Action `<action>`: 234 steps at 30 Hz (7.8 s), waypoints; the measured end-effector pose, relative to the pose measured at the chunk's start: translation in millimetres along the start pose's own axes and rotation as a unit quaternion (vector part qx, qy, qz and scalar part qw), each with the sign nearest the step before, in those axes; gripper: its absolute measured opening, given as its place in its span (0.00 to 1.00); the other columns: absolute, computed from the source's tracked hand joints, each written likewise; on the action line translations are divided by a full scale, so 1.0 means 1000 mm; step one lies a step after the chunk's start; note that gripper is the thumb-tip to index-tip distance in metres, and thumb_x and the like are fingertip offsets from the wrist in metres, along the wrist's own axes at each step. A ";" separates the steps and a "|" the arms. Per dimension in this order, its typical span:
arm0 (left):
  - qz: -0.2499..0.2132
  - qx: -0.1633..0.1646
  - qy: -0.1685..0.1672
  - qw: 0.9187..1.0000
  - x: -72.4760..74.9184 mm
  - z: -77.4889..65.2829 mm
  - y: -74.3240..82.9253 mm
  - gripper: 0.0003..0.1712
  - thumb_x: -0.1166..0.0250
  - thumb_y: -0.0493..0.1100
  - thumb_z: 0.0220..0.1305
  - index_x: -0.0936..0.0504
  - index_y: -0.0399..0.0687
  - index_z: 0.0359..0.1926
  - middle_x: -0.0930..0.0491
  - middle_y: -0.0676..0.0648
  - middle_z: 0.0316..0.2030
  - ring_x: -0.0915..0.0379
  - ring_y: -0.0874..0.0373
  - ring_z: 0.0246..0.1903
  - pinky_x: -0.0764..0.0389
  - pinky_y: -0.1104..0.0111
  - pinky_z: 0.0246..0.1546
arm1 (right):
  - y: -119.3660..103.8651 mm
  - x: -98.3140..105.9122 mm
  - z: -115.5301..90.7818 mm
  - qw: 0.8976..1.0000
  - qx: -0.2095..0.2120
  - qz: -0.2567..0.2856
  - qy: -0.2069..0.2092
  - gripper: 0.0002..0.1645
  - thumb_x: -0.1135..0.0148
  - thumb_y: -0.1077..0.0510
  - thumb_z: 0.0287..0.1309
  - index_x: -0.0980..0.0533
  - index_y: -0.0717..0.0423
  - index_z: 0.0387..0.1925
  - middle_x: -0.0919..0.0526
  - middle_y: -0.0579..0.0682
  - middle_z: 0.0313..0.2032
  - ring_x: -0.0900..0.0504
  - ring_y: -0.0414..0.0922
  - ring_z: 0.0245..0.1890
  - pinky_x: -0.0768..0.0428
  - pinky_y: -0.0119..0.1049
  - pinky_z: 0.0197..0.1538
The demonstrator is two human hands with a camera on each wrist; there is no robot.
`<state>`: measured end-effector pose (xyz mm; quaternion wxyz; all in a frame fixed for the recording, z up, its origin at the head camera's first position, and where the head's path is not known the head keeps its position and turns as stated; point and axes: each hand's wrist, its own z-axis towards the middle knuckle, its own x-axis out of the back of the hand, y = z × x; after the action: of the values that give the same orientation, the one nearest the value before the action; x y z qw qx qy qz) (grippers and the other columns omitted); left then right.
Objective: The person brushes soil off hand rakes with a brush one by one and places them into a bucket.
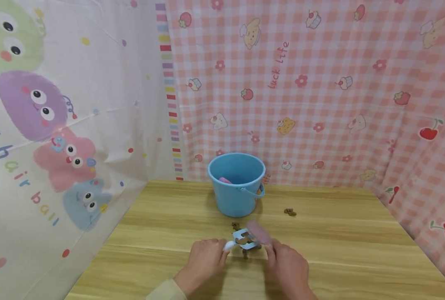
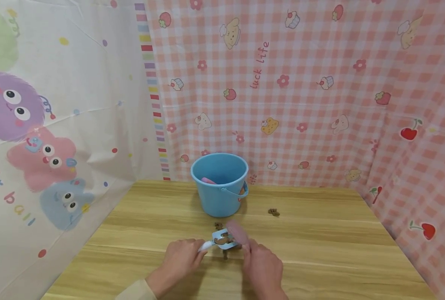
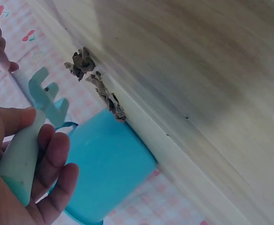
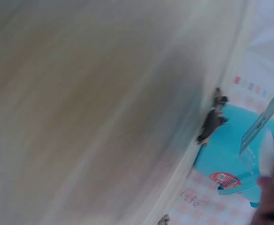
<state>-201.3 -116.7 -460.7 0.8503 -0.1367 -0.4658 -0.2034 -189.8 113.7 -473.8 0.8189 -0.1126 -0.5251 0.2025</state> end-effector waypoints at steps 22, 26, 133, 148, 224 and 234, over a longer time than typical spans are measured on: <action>-0.002 -0.009 0.023 1.000 0.006 0.004 0.002 0.17 0.28 0.47 0.55 0.30 0.51 0.21 0.32 0.54 0.15 0.31 0.59 0.13 0.35 0.67 0.12 | -0.002 0.008 0.005 0.998 -0.037 0.033 -0.039 0.12 0.37 0.51 0.65 0.15 0.55 0.41 0.18 0.46 0.22 0.27 0.41 0.18 0.31 0.40 0.17; 0.001 -0.015 0.026 1.000 0.007 0.004 0.001 0.19 0.28 0.47 0.55 0.31 0.51 0.21 0.32 0.54 0.14 0.32 0.59 0.12 0.36 0.67 0.12 | 0.001 0.005 0.006 1.000 -0.008 -0.021 0.002 0.07 0.34 0.52 0.62 0.18 0.51 0.34 0.20 0.47 0.20 0.25 0.45 0.16 0.32 0.44 0.16; 0.048 -0.048 0.029 0.997 0.007 0.008 0.000 0.13 0.28 0.50 0.56 0.22 0.51 0.26 0.28 0.54 0.15 0.32 0.60 0.13 0.34 0.69 0.16 | 0.006 0.008 0.002 1.000 -0.008 -0.003 0.000 0.06 0.33 0.52 0.62 0.17 0.49 0.34 0.20 0.44 0.20 0.27 0.40 0.17 0.32 0.40 0.16; 0.032 -0.041 0.037 0.998 0.009 0.012 -0.004 0.14 0.29 0.48 0.56 0.25 0.50 0.25 0.29 0.53 0.15 0.33 0.59 0.12 0.33 0.67 0.16 | 0.003 0.010 0.001 0.998 0.036 -0.016 0.046 0.06 0.31 0.53 0.59 0.17 0.51 0.34 0.20 0.47 0.20 0.24 0.44 0.15 0.32 0.41 0.15; 0.049 -0.060 0.044 0.996 0.004 0.014 0.004 0.12 0.27 0.50 0.53 0.17 0.50 0.33 0.25 0.53 0.17 0.31 0.59 0.12 0.31 0.68 0.17 | 0.011 0.016 -0.002 1.000 -0.012 0.011 0.020 0.08 0.34 0.51 0.63 0.17 0.52 0.36 0.22 0.43 0.19 0.29 0.40 0.16 0.32 0.41 0.17; 0.045 -0.062 0.036 0.996 0.001 0.013 0.007 0.12 0.27 0.50 0.54 0.21 0.51 0.28 0.27 0.53 0.16 0.33 0.60 0.12 0.35 0.69 0.15 | 0.013 0.013 -0.004 0.997 0.014 -0.034 0.063 0.12 0.31 0.54 0.59 0.16 0.56 0.41 0.18 0.49 0.22 0.23 0.45 0.14 0.30 0.41 0.14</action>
<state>-207.0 -104.8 -452.6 0.8649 -0.2022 -0.4146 -0.1980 -184.5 131.3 -470.4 0.8583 -0.0957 -0.4730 0.1748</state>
